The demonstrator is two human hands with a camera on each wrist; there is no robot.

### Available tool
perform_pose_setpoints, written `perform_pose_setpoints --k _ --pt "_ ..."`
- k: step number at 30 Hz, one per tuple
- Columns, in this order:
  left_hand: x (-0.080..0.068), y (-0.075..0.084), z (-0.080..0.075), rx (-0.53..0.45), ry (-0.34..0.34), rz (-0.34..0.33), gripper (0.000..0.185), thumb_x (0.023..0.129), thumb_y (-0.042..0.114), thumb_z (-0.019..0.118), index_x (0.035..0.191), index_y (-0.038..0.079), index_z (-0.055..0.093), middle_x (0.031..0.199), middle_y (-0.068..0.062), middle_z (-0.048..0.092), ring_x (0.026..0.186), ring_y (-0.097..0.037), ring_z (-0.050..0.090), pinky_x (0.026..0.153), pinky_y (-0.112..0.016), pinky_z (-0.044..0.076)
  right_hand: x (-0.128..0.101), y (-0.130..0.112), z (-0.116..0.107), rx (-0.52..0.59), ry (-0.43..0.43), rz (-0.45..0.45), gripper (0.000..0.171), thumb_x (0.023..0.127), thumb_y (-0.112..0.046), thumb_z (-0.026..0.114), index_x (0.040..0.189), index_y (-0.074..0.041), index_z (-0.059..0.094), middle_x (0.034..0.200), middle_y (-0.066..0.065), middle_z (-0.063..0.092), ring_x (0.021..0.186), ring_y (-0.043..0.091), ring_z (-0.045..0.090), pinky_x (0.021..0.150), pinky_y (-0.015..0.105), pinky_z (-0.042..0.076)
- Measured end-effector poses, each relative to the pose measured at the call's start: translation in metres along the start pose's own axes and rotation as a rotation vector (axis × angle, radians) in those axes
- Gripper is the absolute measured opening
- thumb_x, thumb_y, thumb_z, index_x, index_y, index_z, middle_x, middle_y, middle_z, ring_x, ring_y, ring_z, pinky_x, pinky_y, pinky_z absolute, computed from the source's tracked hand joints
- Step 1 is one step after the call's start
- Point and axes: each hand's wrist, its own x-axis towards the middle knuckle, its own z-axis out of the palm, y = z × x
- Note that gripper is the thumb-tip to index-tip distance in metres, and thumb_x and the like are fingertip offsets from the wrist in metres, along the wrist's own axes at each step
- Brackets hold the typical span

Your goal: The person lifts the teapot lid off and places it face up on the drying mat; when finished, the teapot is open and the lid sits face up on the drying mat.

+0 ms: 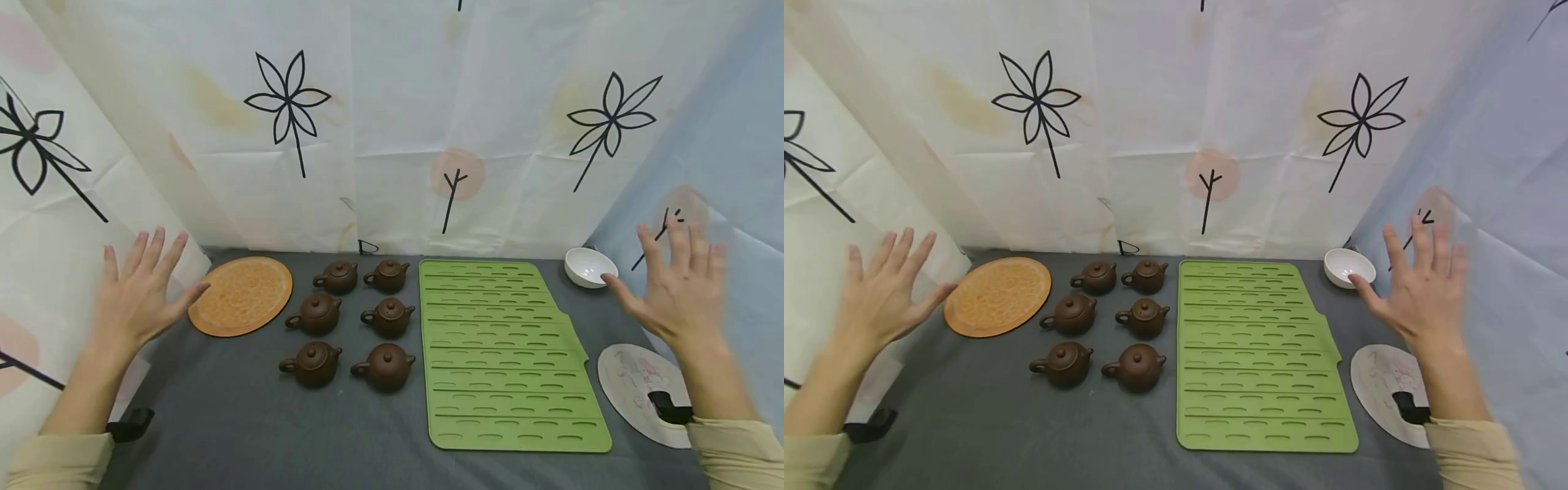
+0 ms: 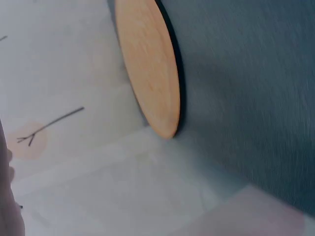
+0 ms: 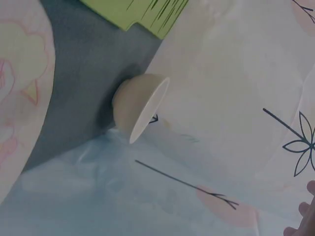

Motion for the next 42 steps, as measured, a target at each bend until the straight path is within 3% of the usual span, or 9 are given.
perform_pose_setpoints --k 7,10,12,17,19,23,27,36,42 --pt "-0.005 0.023 0.005 -0.207 0.053 -0.032 0.077 0.099 0.048 0.072 0.165 0.015 0.048 0.156 -0.029 0.059 0.143 -0.053 0.054 0.125 -0.08 0.026 0.001 -0.028 0.016 0.095 0.225 -0.074 0.101 0.095 -0.086 0.031 0.152 -0.005 0.054 0.153 0.035 0.053 0.133 0.061 0.051 0.097 0.079 0.041" --pt "-0.008 0.037 0.006 -0.327 0.083 -0.03 0.065 0.098 0.032 0.076 0.155 0.007 0.058 0.14 -0.031 0.069 0.128 -0.054 0.062 0.111 -0.075 0.043 -0.001 -0.04 0.021 0.179 0.228 -0.084 0.091 0.097 -0.075 0.043 0.148 0.0 0.058 0.145 0.035 0.059 0.123 0.061 0.056 0.094 0.076 0.045" --pt "-0.01 0.049 0.007 -0.401 0.102 -0.024 0.056 0.097 0.019 0.078 0.149 0.003 0.063 0.133 -0.028 0.073 0.118 -0.05 0.067 0.102 -0.06 0.049 -0.004 -0.05 0.024 0.259 0.213 -0.09 0.078 0.097 -0.059 0.057 0.145 0.002 0.06 0.139 0.035 0.062 0.119 0.06 0.058 0.095 0.074 0.047" --pt "-0.02 0.083 0.009 -0.584 0.137 -0.022 0.038 0.093 -0.001 0.078 0.13 0.001 0.074 0.117 -0.018 0.08 0.096 -0.004 0.071 0.089 -0.01 0.048 -0.014 -0.081 0.035 0.457 0.117 -0.074 0.059 0.085 -0.008 0.083 0.139 0.006 0.062 0.128 0.032 0.066 0.114 0.052 0.062 0.094 0.058 0.048" --pt "-0.025 0.097 0.01 -0.649 0.112 -0.04 0.03 0.094 -0.001 0.078 0.124 0.003 0.076 0.112 -0.016 0.081 0.093 0.012 0.064 0.087 -0.002 0.046 -0.018 -0.095 0.041 0.508 0.09 -0.069 0.057 0.083 0.001 0.085 0.136 0.007 0.064 0.124 0.03 0.068 0.109 0.046 0.064 0.093 0.042 0.051" --pt "-0.036 0.123 0.012 -0.737 0.022 -0.089 0.02 0.098 0.003 0.077 0.116 0.009 0.079 0.107 -0.01 0.082 0.091 0.017 0.064 0.08 -0.006 0.053 -0.025 -0.12 0.052 0.629 0.041 -0.052 0.047 0.086 0.005 0.085 0.13 0.006 0.067 0.121 0.024 0.071 0.105 0.013 0.068 0.09 0.006 0.047" --pt "-0.045 0.146 0.013 -0.822 -0.079 -0.12 0.016 0.102 0.006 0.075 0.115 0.013 0.079 0.105 -0.006 0.082 0.087 0.004 0.072 0.077 -0.013 0.058 -0.03 -0.142 0.059 0.789 -0.019 -0.024 0.042 0.089 0.006 0.083 0.129 0.006 0.068 0.122 0.022 0.073 0.108 -0.019 0.056 0.089 0.002 0.05" --pt "-0.06 0.203 0.019 -1.074 -0.253 -0.178 0.012 0.105 0.015 0.074 0.116 0.01 0.077 0.098 -0.012 0.081 0.069 -0.018 0.077 0.058 -0.03 0.062 -0.041 -0.193 0.069 1.104 -0.288 0.055 0.031 0.101 -0.002 0.076 0.13 0.002 0.068 0.124 0.021 0.072 0.107 0.002 0.071 0.091 0.02 0.062" --pt "-0.064 0.238 0.028 -1.197 -0.331 -0.241 0.013 0.104 0.014 0.075 0.114 0.007 0.076 0.103 -0.023 0.077 0.067 -0.025 0.079 0.057 -0.034 0.064 -0.043 -0.226 0.072 1.277 -0.442 0.047 0.029 0.102 -0.005 0.075 0.13 -0.001 0.068 0.129 0.024 0.069 0.109 0.014 0.074 0.091 0.03 0.065"
